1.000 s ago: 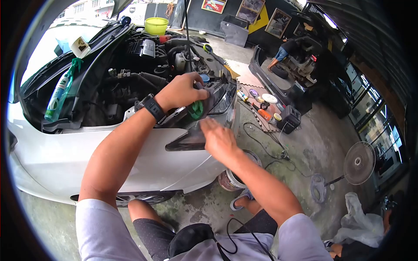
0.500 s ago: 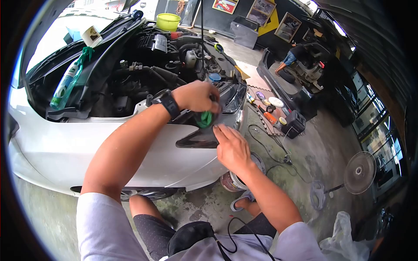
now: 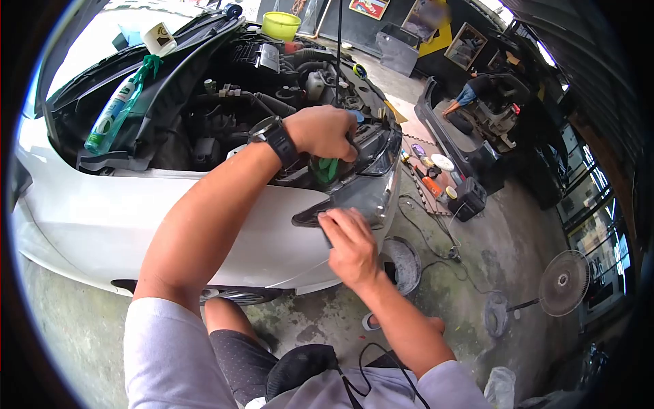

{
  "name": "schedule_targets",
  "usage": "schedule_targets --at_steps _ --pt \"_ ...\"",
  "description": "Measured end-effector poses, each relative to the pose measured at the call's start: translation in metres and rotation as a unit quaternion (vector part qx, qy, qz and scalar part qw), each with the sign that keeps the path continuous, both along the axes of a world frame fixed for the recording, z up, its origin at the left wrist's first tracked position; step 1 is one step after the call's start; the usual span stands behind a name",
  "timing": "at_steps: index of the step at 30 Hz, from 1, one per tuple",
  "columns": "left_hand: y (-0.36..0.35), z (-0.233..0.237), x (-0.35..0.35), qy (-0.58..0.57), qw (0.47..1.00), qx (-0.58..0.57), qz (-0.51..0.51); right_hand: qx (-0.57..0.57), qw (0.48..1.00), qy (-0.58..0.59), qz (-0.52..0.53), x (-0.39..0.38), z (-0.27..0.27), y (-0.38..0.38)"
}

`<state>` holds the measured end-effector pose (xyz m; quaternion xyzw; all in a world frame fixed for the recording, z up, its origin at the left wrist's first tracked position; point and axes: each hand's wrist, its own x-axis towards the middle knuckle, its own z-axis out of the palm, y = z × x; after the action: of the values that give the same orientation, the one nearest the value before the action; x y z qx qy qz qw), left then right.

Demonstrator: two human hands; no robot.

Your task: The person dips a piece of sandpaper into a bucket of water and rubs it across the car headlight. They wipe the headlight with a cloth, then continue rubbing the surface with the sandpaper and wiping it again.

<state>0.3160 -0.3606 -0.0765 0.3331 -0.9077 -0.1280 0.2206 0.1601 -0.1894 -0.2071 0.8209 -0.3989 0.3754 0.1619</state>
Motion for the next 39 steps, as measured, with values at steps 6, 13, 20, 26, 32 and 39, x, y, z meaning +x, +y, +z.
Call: schedule_targets --at_steps 6,13,20,26,32,39 --pt "-0.006 0.005 0.001 -0.031 0.995 0.076 -0.057 0.052 0.998 -0.025 -0.006 -0.005 0.014 -0.002" --pt "0.008 0.010 0.004 -0.178 0.979 0.089 -0.047 0.041 0.998 -0.019 -0.048 -0.024 0.007 -0.010" --pt "0.013 0.015 0.002 -0.250 0.965 0.061 -0.045 0.063 0.998 -0.006 0.022 -0.009 0.010 -0.002" --pt "0.007 0.019 0.009 -0.093 0.985 0.133 -0.055 0.053 0.996 -0.055 0.047 0.011 0.011 0.000" --pt "0.005 0.014 0.011 -0.051 0.984 0.156 -0.065 0.072 0.997 -0.002 0.025 -0.022 0.019 -0.015" --pt "-0.001 0.009 0.007 -0.074 0.970 0.216 -0.089 0.102 0.991 0.025 0.087 -0.022 0.027 -0.024"
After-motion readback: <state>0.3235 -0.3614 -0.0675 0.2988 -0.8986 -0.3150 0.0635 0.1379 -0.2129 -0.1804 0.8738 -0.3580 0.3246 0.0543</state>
